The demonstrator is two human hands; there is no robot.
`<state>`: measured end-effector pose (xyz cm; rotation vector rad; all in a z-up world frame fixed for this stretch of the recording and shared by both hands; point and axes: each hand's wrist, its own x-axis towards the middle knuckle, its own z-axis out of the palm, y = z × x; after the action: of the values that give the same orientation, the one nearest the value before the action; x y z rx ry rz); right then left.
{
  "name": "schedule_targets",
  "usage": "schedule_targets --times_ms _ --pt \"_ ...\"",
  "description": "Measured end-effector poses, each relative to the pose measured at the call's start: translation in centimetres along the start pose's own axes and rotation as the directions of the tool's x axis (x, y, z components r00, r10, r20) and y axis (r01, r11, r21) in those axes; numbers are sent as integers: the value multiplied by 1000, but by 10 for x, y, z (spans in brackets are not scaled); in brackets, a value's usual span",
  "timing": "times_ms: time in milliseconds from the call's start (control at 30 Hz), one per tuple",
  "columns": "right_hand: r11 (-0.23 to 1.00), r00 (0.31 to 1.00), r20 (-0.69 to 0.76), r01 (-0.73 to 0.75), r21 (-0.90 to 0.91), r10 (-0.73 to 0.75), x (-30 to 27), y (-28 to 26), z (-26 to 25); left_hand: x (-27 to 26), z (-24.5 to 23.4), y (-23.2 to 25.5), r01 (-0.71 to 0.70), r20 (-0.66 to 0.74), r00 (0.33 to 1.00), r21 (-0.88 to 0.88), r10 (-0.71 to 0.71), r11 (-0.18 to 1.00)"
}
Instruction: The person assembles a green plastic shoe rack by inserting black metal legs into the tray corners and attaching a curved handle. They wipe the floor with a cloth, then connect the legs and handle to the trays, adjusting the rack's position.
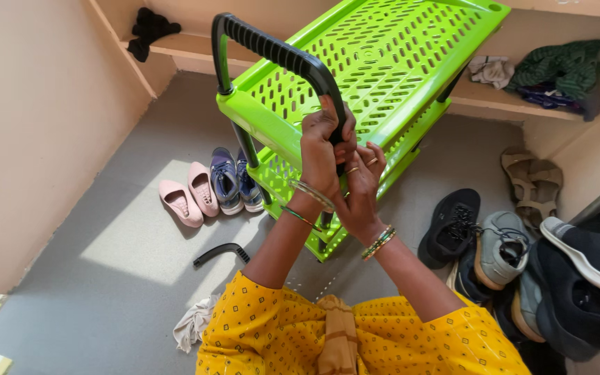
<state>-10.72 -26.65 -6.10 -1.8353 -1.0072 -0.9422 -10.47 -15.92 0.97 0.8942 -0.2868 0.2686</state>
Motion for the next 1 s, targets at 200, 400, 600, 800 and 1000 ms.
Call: schedule_targets --times_ms 200,400,600,800,1000 --pt "1000 1000 -14 18 18 -17 0 6 -4 5 9 -8 26 -40 999 -94 -30 995" --pt "999 999 -20 34 -16 -35 5 4 -10 -5 9 -3 -107 63 992 3 107 994" --pt "996 995 46 -87 27 86 16 -20 -25 1 -22 23 -365 80 920 532 384 764" --pt "989 984 -119 -124 78 133 24 -51 -22 3 -73 40 -97 -174 709 936 683 339" --pt "950 953 -60 -288 123 297 28 -47 -13 21 -120 36 -60 -116 669 976 734 208"
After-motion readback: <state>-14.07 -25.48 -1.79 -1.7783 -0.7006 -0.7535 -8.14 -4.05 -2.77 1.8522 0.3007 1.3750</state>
